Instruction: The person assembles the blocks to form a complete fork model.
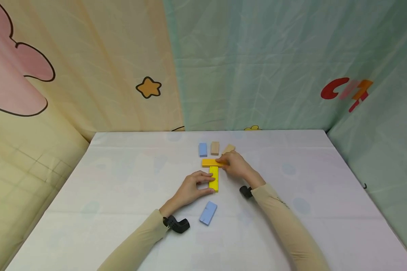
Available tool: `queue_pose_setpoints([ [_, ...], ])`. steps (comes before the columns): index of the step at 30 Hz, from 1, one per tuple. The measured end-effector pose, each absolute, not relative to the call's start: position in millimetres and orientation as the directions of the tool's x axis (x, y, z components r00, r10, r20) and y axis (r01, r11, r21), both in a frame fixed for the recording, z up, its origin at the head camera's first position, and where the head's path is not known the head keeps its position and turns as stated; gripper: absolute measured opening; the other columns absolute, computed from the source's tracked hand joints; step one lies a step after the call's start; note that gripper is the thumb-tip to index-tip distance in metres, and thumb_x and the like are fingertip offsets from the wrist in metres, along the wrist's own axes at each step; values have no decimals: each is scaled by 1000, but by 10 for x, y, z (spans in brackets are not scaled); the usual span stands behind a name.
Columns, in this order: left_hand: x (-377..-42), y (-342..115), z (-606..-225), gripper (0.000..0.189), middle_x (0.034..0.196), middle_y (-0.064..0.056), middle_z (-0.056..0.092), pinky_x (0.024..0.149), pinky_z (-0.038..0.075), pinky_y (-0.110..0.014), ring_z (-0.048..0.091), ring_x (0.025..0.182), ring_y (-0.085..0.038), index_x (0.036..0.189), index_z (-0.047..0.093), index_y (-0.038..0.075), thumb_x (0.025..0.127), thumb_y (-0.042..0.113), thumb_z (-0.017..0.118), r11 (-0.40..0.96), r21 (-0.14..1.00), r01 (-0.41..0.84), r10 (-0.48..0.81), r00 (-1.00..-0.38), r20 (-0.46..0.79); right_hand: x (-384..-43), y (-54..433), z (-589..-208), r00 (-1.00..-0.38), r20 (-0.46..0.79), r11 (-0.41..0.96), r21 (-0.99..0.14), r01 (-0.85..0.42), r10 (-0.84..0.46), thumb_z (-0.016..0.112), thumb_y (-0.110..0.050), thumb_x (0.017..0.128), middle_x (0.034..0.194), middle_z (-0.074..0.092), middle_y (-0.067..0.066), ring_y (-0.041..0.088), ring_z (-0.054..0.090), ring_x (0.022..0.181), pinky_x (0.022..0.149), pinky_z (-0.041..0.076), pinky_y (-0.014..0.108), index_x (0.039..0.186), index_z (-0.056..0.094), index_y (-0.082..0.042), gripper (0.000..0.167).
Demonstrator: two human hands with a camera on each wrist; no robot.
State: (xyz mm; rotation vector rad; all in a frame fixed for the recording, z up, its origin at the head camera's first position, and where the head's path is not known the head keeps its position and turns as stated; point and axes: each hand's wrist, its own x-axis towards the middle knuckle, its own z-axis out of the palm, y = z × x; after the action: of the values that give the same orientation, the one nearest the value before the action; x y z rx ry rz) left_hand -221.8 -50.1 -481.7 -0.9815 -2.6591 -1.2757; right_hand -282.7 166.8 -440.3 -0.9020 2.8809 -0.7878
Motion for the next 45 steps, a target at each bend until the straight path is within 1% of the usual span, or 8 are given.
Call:
queue_pose_setpoints([
  [5, -2232, -495, -4816, 40, 113, 5, 62, 90, 42, -25, 53, 108, -10, 116, 69, 11, 81, 28, 76, 458, 698, 550, 521, -803, 291, -2817, 1669, -4399, -830, 139, 703, -467, -536, -540, 69, 1, 84, 110, 66, 14, 32, 56, 103, 91, 41, 48, 113, 69, 0, 28],
  [12, -2254, -488, -4821, 39, 112, 4, 62, 82, 44, -23, 54, 105, -9, 115, 69, 12, 81, 28, 77, 457, 705, 542, 514, -808, 288, -2819, 1672, -4397, -834, 134, 709, -466, -529, -535, 69, 1, 84, 112, 65, 14, 32, 55, 104, 92, 40, 48, 114, 69, 0, 29],
  [18, -2264, -481, -4812, 38, 113, 3, 62, 77, 45, -22, 54, 104, -10, 114, 70, 10, 81, 28, 77, 429, 706, 563, 514, -795, 321, -2818, 1674, -4382, -841, 131, 716, -465, -520, -526, 69, 1, 84, 111, 66, 14, 31, 55, 102, 90, 41, 48, 114, 68, 0, 30],
  [25, -2262, -471, -4804, 38, 115, 0, 61, 78, 45, -24, 54, 105, -12, 114, 70, 9, 80, 25, 78, 409, 737, 539, 510, -804, 305, -2821, 1686, -4380, -837, 137, 710, -469, -526, -529, 69, 2, 84, 110, 66, 13, 31, 56, 103, 91, 41, 48, 113, 69, 0, 29],
  [30, -2277, -476, -4822, 33, 113, 1, 61, 78, 45, -24, 54, 104, -11, 112, 70, 9, 84, 25, 75, 410, 744, 528, 509, -809, 293, -2813, 1682, -4374, -828, 144, 699, -470, -539, -542, 69, 3, 84, 109, 66, 13, 32, 56, 104, 91, 41, 49, 112, 69, 1, 28],
  [34, -2304, -485, -4830, 28, 111, 3, 62, 73, 45, -22, 55, 93, -9, 111, 71, 9, 88, 25, 70, 432, 720, 544, 510, -805, 303, -2810, 1676, -4370, -820, 154, 691, -467, -552, -551, 69, 3, 84, 109, 66, 14, 33, 57, 105, 91, 41, 49, 112, 69, 1, 28],
  [38, -2319, -501, -4809, 25, 110, 4, 63, 66, 43, -22, 53, 78, -9, 109, 72, 11, 87, 23, 71, 462, 697, 548, 507, -809, 299, -2822, 1675, -4402, -824, 144, 688, -482, -543, -549, 69, 3, 84, 110, 66, 13, 32, 57, 106, 93, 41, 49, 112, 69, 1, 28],
  [45, -2322, -497, -4787, 22, 109, 6, 64, 62, 40, -22, 50, 73, -9, 106, 73, 15, 86, 24, 72, 470, 708, 527, 503, -819, 275, -2800, 1684, -4413, -830, 143, 696, -479, -535, -539, 69, 2, 84, 110, 66, 12, 32, 57, 104, 93, 40, 49, 113, 69, 0, 29],
])
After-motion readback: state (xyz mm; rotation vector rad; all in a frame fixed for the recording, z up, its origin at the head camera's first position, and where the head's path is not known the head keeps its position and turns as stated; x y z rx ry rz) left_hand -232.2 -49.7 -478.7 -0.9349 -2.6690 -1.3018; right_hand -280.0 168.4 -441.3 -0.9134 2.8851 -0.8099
